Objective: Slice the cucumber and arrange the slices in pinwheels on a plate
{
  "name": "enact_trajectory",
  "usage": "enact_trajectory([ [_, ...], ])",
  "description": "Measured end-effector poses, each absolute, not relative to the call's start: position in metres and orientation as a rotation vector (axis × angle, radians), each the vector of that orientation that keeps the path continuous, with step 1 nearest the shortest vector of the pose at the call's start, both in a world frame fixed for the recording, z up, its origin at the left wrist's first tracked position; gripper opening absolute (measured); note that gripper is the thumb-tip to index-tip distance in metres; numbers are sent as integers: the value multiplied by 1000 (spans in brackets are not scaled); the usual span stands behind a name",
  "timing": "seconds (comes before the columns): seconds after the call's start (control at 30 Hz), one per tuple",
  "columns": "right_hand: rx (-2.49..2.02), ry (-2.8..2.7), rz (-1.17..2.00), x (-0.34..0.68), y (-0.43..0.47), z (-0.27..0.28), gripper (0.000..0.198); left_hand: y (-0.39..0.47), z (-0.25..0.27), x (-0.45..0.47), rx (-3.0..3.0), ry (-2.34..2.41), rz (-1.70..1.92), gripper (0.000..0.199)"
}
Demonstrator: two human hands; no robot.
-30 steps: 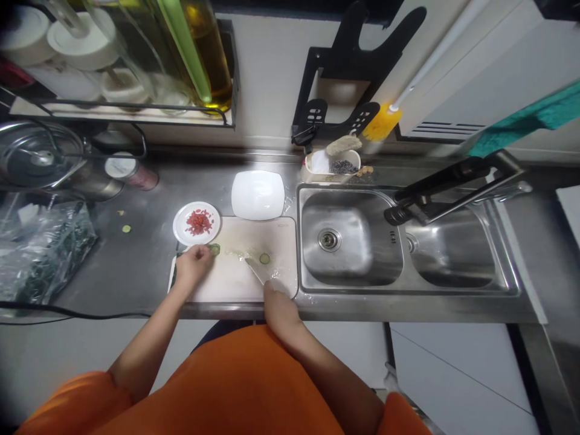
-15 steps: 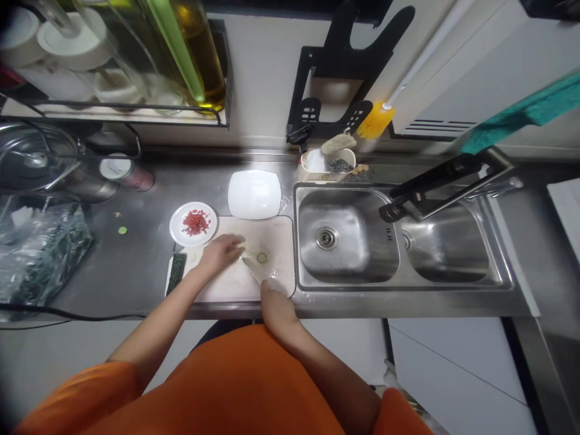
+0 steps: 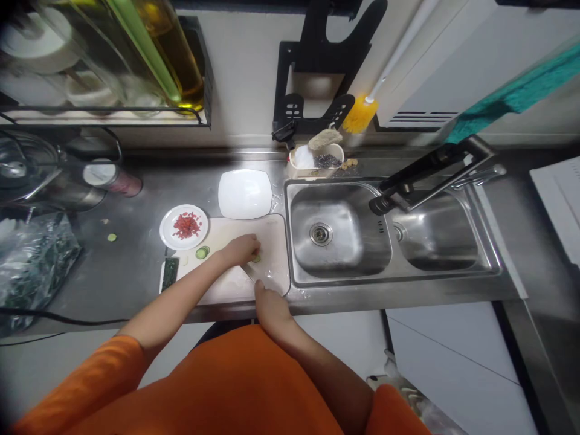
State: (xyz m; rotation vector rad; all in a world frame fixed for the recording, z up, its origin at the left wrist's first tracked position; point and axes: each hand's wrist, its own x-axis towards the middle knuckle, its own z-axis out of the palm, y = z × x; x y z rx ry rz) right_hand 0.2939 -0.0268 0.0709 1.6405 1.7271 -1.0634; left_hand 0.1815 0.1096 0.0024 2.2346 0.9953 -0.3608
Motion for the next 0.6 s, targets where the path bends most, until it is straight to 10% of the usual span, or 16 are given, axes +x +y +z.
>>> enact_trajectory([
  [0.6,1630,1735,-1034,298,-25,70,49,106,0,158,1985,1134,-124,15],
])
